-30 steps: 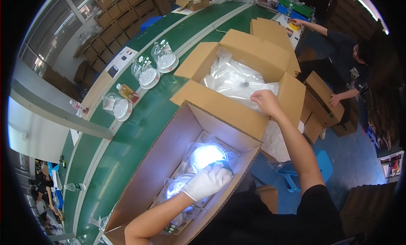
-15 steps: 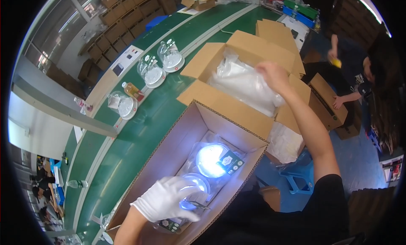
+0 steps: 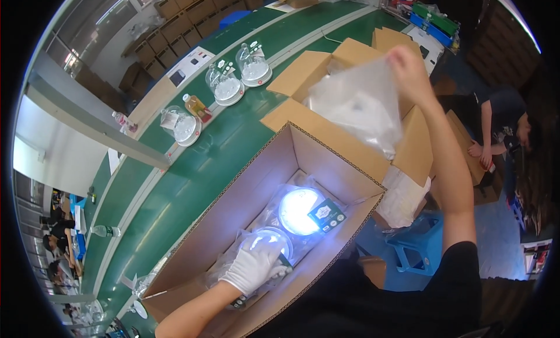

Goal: Packing decorative LED light fixtures into a cardboard box on an assembly line.

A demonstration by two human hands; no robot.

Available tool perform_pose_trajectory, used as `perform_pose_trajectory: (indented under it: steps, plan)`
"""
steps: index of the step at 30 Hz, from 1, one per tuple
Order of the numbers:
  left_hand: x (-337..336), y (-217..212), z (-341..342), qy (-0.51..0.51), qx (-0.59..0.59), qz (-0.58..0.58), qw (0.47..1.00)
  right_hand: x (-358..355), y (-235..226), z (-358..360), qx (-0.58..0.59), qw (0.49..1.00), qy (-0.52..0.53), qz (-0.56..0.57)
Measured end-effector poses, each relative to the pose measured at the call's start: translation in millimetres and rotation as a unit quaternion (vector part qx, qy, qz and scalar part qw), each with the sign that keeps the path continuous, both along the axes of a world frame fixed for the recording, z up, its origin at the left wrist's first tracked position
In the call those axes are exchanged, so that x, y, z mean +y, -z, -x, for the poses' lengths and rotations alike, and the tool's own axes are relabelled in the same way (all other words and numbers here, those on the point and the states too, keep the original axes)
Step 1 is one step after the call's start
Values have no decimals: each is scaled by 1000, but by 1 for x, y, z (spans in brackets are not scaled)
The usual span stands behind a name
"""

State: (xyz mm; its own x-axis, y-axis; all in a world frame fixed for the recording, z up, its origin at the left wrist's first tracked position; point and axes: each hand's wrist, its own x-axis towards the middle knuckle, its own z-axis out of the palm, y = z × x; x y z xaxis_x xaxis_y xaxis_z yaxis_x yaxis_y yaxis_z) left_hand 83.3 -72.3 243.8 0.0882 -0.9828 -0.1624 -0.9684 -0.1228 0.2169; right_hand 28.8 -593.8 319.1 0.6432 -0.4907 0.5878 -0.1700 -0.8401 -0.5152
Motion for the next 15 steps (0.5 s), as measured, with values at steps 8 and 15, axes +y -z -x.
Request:
perform_pose_trajectory:
  steps: [8,15]
  plan:
    - [-7,16,4,-28,-20,-17,999,6,-48,4,-175,979,79,68]
    - [-42,-79,-26,-87,26,121,989,-25,-78,5,-254,965,34,49]
